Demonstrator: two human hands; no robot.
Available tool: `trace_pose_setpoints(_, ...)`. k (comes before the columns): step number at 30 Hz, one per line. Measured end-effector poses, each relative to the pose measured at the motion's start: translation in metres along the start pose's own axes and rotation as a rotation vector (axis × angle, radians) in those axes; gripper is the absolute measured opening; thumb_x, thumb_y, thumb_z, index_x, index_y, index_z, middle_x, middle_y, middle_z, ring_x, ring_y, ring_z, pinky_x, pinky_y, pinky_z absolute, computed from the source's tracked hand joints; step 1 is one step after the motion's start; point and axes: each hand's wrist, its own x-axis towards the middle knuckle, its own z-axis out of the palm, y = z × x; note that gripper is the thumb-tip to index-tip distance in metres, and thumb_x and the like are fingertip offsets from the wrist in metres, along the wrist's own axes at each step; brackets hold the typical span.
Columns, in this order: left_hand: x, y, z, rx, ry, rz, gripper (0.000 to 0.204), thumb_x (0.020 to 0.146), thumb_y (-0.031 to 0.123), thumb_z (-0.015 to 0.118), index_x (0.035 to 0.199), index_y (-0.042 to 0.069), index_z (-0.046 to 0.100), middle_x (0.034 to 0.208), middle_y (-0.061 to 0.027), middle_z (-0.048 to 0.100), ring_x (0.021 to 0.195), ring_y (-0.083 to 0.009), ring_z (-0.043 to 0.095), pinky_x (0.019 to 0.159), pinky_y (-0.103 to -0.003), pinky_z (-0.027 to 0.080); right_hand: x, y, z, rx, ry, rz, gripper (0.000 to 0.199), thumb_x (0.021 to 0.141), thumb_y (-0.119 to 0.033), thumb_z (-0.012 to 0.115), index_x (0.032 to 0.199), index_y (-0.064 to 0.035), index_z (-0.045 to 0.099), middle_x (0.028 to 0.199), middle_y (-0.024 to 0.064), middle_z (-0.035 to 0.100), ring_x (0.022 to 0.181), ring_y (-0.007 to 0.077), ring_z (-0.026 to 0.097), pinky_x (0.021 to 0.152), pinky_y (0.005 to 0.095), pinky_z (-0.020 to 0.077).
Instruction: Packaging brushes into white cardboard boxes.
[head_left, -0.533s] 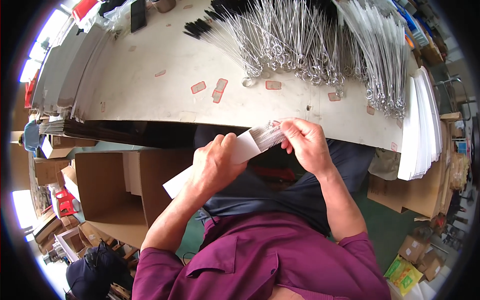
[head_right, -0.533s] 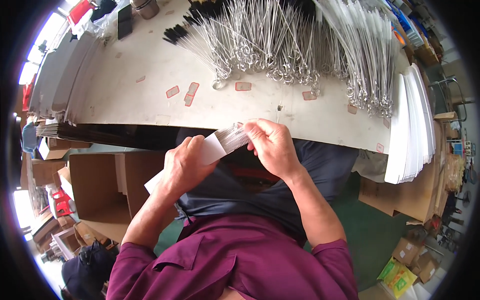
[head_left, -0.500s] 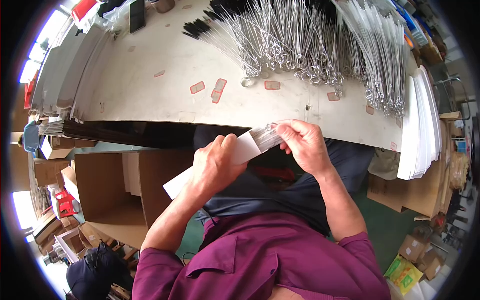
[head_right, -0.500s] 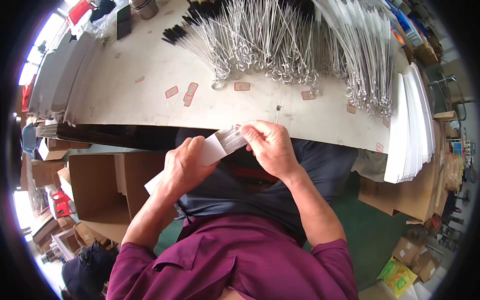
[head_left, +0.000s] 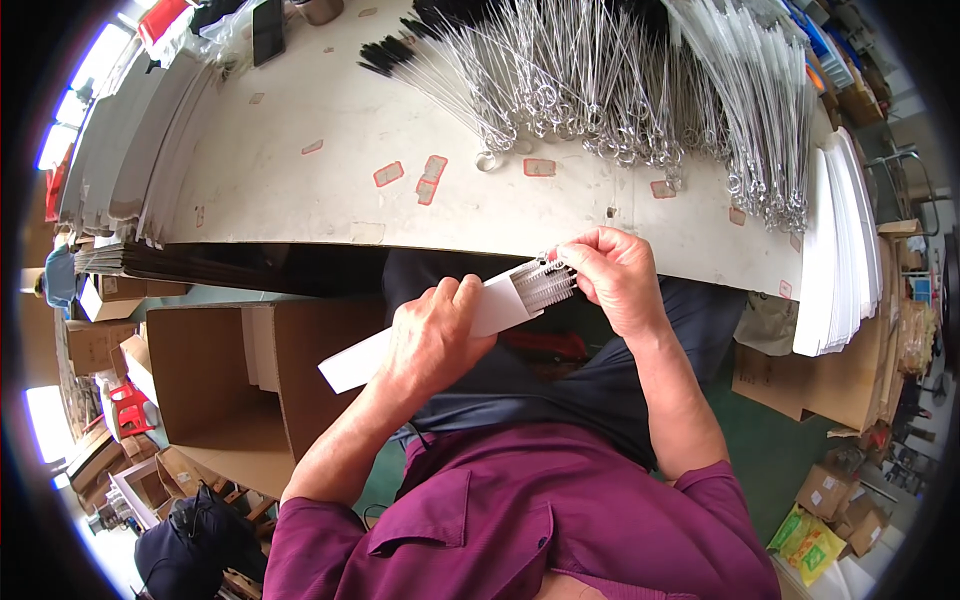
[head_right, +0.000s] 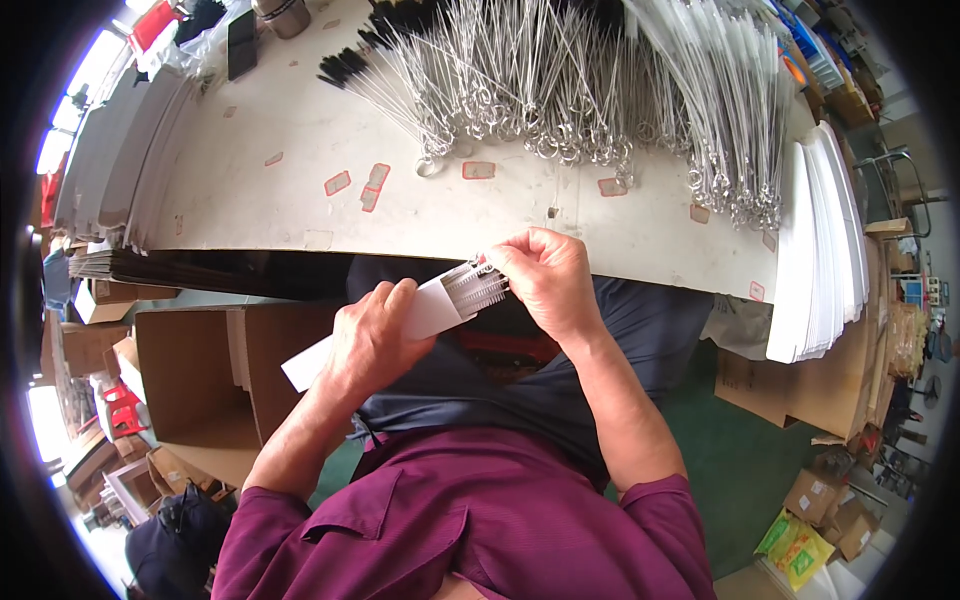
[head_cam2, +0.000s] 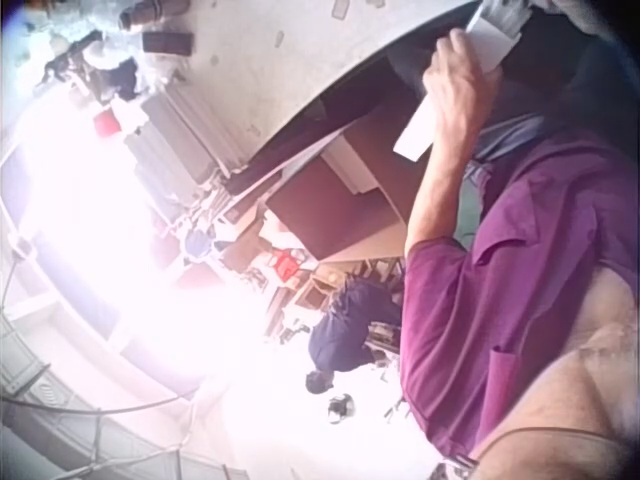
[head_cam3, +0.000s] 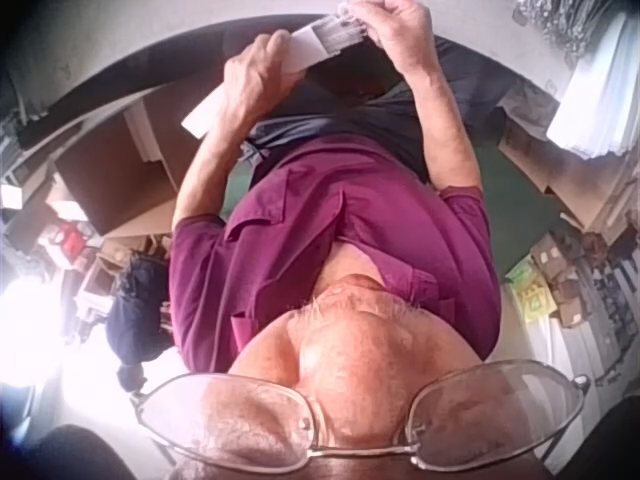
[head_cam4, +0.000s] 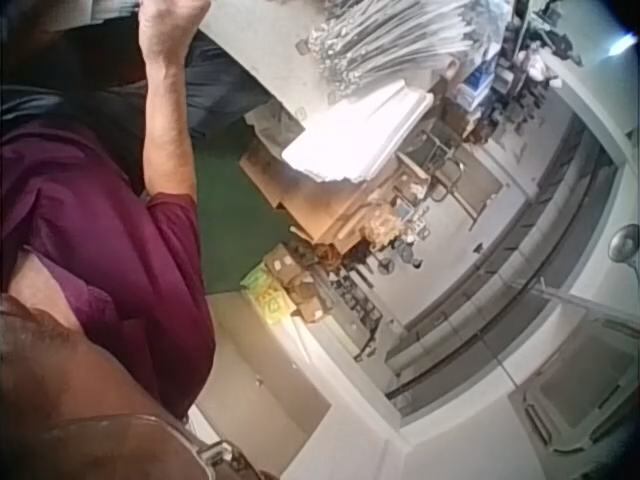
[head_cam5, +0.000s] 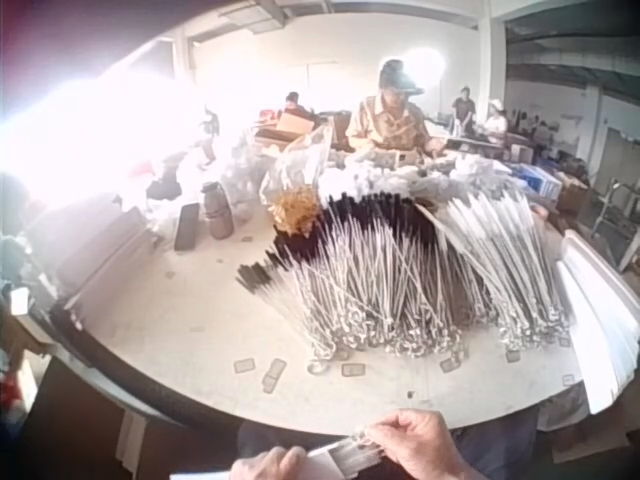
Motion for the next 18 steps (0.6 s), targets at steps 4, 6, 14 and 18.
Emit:
trace_pose_setpoints(4,0.001,0.001,0.004,-0.017,-0.001,0.022,0.049,0.072,0.017,0.084,0.113,0.002,0.06,0.085,-0.0144,0.064,0.073,-0.0347,0.068,0.06,-0.045,0.057,0.0,-0.009,-0.004,0.082,-0.067,0.145,0.016,0.099,-0.012,0.068,0.09,0.0006,0.072,0.073,0.0016,0.066,0.051,0.0033,0.054,0.043,0.0199,0.0384)
trace_pose_setpoints(6,0.001,0.0,0.004,-0.02,-0.007,0.016,0.049,0.072,0.017,0.084,0.112,0.003,0.06,0.084,-0.0143,0.064,0.073,-0.0347,0.069,0.06,-0.045,0.057,0.0,-0.011,-0.006,0.059,-0.074,0.147,0.015,0.099,-0.011,0.068,0.091,0.0007,0.072,0.074,0.0023,0.067,0.051,0.0033,0.055,0.043,0.0196,0.0384)
trace_pose_setpoints(14,0.0,0.0,0.007,-0.023,-0.013,-0.009,0.046,0.072,0.02,0.085,0.108,0.004,0.061,0.082,-0.0131,0.065,0.071,-0.034,0.069,0.06,-0.045,0.057,0.0,0.001,-0.012,0.003,-0.167,0.127,0.017,0.098,-0.015,0.073,0.088,-0.0001,0.074,0.079,0.0039,0.071,0.056,0.003,0.057,0.045,0.0195,0.04)
trace_pose_setpoints(18,-0.001,0.002,0.008,-0.031,-0.014,-0.018,0.043,0.073,0.021,0.085,0.105,0.005,0.062,0.081,-0.0122,0.065,0.07,-0.0332,0.069,0.059,-0.044,0.057,-0.005,0.003,-0.004,-0.051,-0.158,0.113,0.012,0.094,-0.01,0.076,0.086,-0.001,0.073,0.092,0.0082,0.075,0.061,0.0039,0.058,0.05,0.0192,0.0453)
